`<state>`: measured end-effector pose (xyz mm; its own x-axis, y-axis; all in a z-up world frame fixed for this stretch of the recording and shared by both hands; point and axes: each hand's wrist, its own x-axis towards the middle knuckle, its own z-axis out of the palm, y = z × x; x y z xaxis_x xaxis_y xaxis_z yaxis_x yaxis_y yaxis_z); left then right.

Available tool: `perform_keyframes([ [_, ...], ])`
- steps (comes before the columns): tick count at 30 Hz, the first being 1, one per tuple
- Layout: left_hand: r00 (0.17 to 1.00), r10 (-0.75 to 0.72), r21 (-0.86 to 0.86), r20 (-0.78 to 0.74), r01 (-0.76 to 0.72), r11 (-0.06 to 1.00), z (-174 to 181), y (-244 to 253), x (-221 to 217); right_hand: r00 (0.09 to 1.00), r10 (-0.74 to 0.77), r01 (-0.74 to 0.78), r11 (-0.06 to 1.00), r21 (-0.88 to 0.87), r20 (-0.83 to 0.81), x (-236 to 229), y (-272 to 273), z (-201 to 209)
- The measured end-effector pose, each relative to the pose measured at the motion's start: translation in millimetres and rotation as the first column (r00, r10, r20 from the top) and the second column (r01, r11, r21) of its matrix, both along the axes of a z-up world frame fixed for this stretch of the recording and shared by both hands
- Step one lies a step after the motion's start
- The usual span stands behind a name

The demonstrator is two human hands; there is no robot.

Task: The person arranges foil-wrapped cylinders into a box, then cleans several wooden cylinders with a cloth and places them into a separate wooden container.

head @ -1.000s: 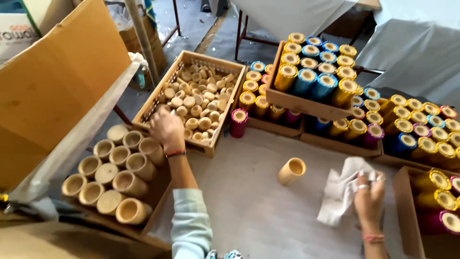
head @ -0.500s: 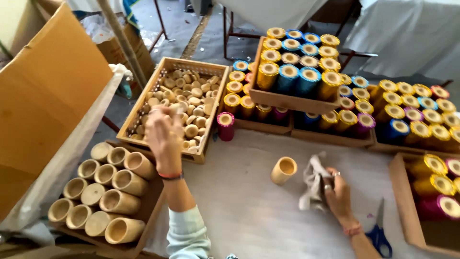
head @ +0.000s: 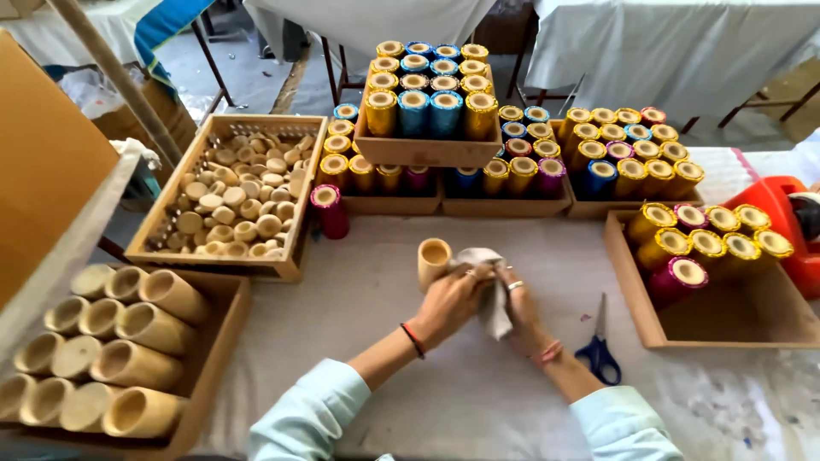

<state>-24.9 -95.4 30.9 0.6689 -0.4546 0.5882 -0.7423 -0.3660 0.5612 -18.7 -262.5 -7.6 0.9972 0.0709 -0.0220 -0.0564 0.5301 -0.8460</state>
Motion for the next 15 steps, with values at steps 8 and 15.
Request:
perform_keyframes([
  [8, 0.793, 0.201, 0.176, 0.576, -0.360, 0.916, -23, 15, -2, 0.989, -0.138, 0.126, 0.973, -0.191, -0.047, 2, 6, -7],
  [15, 0.425, 0.623, -0.280, 0.656, -0.630, 0.724, -9, 46, 15, 0.982, -0.178, 0.156, 0.951, -0.267, -0.063, 21, -10, -26],
])
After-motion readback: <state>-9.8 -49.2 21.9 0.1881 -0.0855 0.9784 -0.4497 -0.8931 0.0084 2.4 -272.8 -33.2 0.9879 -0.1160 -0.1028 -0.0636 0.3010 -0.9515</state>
